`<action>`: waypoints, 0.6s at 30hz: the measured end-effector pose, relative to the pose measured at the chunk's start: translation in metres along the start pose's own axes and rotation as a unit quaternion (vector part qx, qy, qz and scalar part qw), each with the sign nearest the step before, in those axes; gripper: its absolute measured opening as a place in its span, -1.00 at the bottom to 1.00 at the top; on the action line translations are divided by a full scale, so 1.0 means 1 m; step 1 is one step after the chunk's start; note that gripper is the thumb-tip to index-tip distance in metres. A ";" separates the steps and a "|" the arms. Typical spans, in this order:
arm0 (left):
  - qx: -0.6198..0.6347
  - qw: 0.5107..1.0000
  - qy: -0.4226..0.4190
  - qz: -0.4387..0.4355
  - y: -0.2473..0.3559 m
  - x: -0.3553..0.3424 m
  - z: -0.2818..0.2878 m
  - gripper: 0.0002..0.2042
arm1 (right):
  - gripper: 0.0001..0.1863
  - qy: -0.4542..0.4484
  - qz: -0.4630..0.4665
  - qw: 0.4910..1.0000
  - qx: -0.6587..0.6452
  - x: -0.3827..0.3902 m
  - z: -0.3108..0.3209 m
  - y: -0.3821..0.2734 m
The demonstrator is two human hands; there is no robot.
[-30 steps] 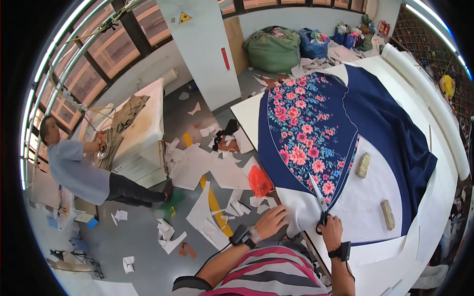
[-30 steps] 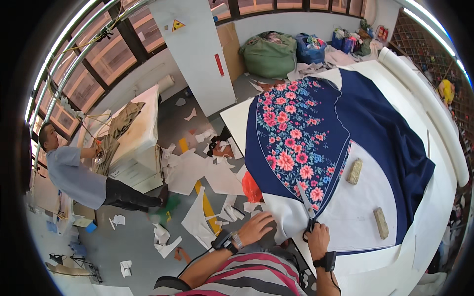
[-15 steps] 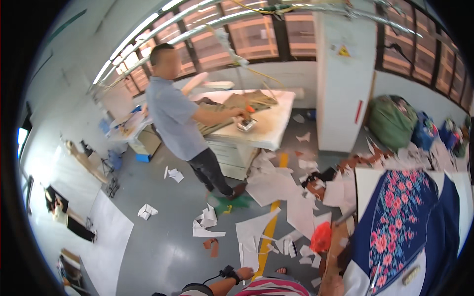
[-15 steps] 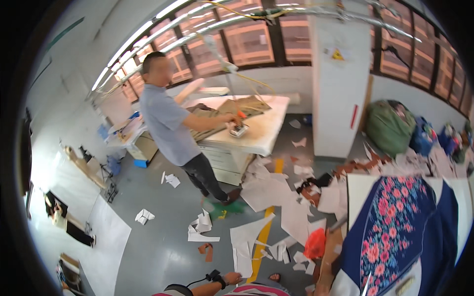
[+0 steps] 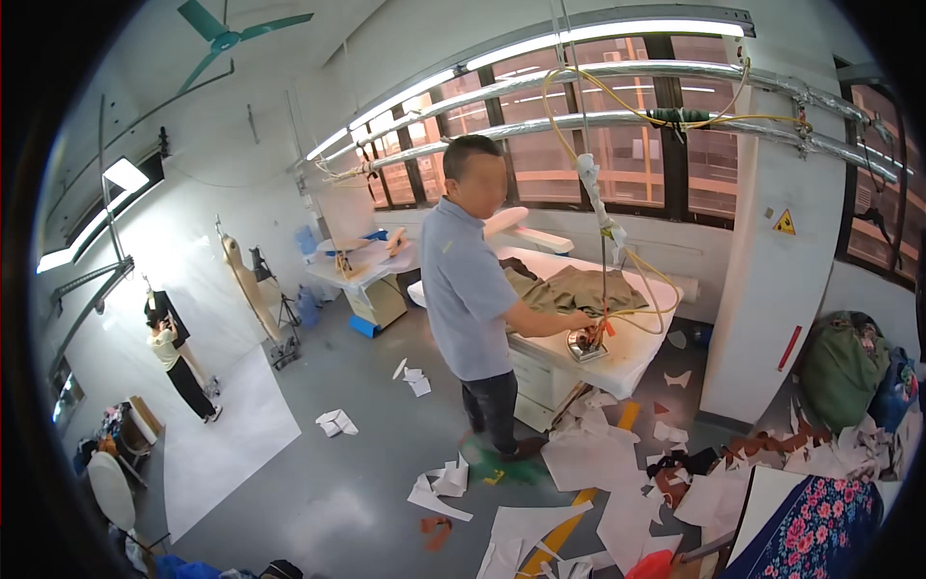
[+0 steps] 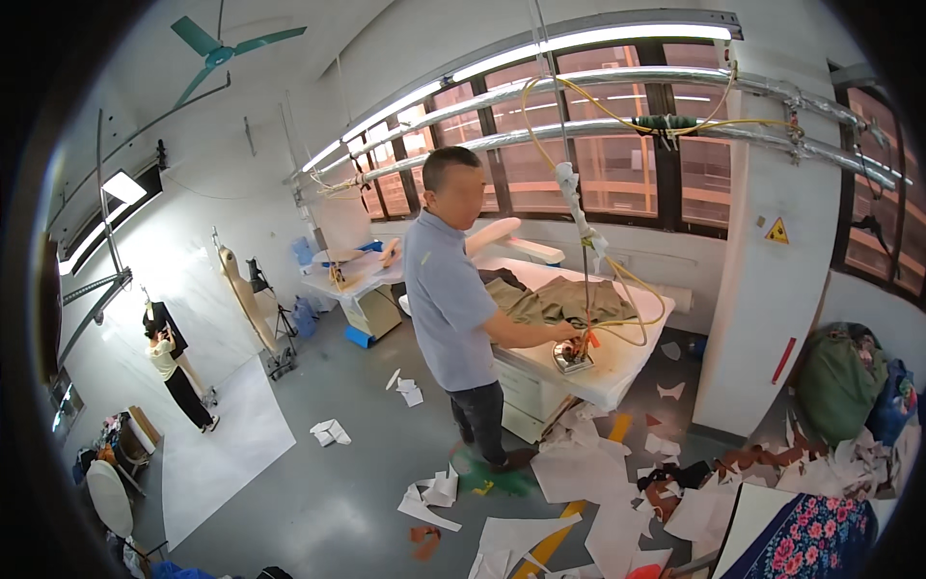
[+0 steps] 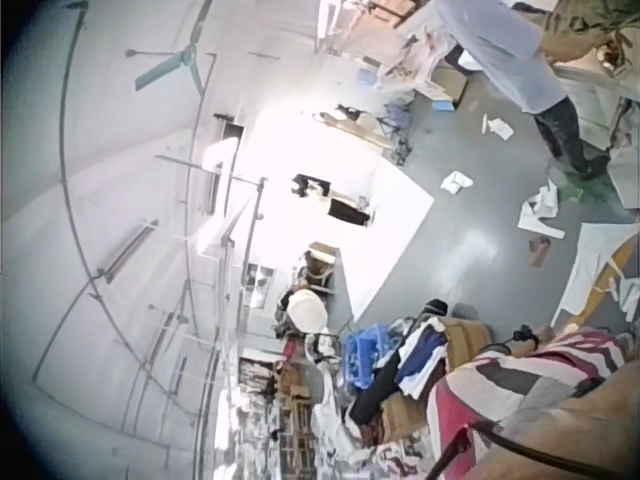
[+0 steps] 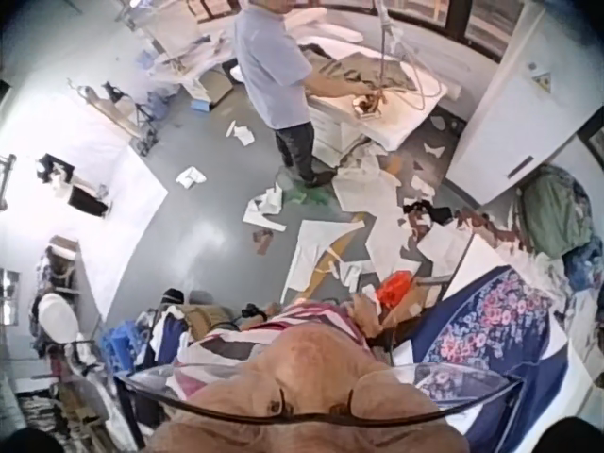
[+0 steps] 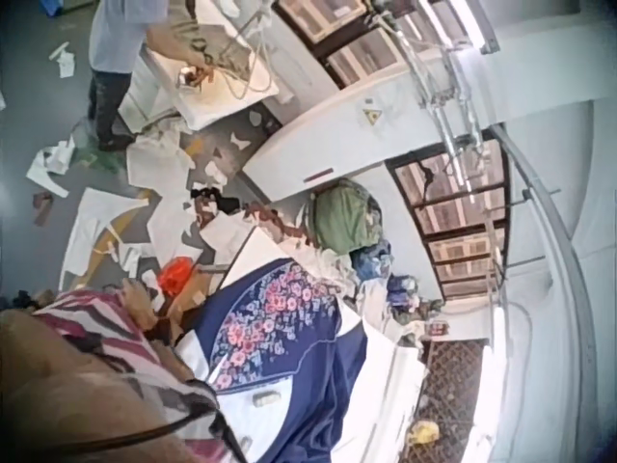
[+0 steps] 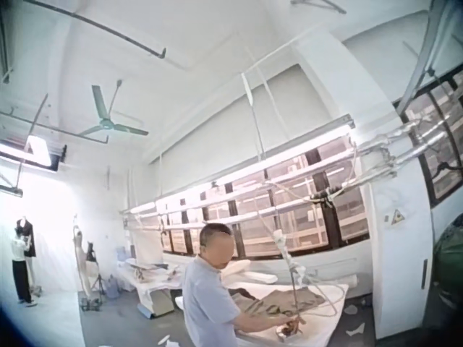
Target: Cutting out garment pieces from patterned and solid blue fabric using large scissors following a paper pattern.
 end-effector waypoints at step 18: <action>0.044 0.999 0.006 0.029 0.046 -0.001 0.016 -0.59 | -0.53 -0.260 0.014 0.964 -0.052 -0.095 0.050 0.050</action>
Point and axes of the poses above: each hand's wrist, its own x-axis away from the middle knuckle, its own z-axis out of the back of the hand, y = z × x, the point moved 1 cm from there along -x, towards the middle knuckle, and after that the axes turned 10 degrees about -x, right-handed, at the moved point
